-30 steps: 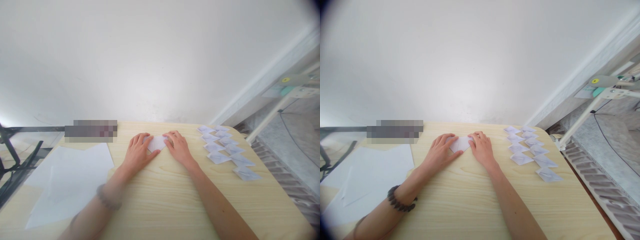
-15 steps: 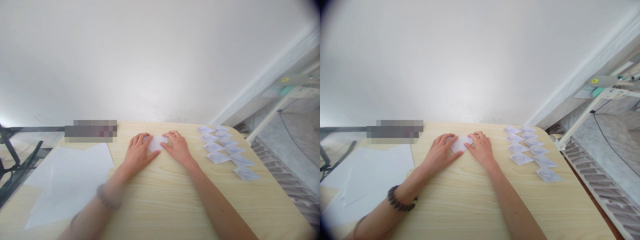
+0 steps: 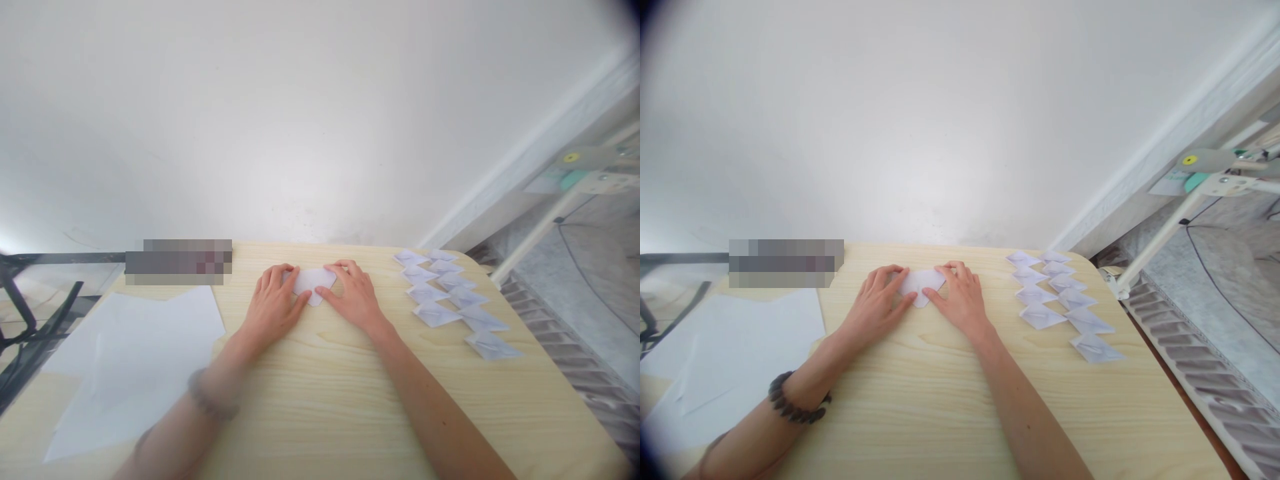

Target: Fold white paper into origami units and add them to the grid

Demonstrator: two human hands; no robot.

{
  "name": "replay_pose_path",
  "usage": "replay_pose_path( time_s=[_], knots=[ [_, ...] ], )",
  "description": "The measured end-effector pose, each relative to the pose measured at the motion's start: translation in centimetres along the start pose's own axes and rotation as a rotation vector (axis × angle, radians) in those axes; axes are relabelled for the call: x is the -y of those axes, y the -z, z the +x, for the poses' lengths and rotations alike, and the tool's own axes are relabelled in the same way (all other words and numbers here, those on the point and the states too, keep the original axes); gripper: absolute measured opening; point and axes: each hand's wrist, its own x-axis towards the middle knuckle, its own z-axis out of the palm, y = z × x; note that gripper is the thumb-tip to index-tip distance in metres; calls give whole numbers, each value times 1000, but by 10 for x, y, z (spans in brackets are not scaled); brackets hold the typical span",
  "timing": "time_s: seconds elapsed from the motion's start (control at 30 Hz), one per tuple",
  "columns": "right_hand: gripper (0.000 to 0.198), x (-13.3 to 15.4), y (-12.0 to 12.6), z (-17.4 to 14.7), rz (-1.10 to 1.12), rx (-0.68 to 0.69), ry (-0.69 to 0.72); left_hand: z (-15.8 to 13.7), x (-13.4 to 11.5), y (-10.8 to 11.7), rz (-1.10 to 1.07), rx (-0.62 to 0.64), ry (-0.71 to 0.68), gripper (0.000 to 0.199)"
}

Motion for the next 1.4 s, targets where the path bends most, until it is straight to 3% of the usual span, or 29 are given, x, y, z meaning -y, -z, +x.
replay_pose_path(
  time_s=[0.23,0.5,0.7,1.0,1.27,1.4],
  knots=[
    [38,0,3,-2,40,-6,14,-1,-2,-1,-20,-84,60,42],
    [19,0,7,-2,86,6,76,2,-4,3,72,-59,35,27],
    [20,-1,5,-3,107,-16,113,2,-5,5,132,-89,12,24],
    [27,0,9,-3,120,54,107,0,-6,11,191,-67,-27,26],
    [31,1,8,-2,87,68,102,-1,-8,11,182,-40,-3,27],
    [22,0,7,-3,72,43,121,0,-4,9,102,-41,-19,24]
  ],
)
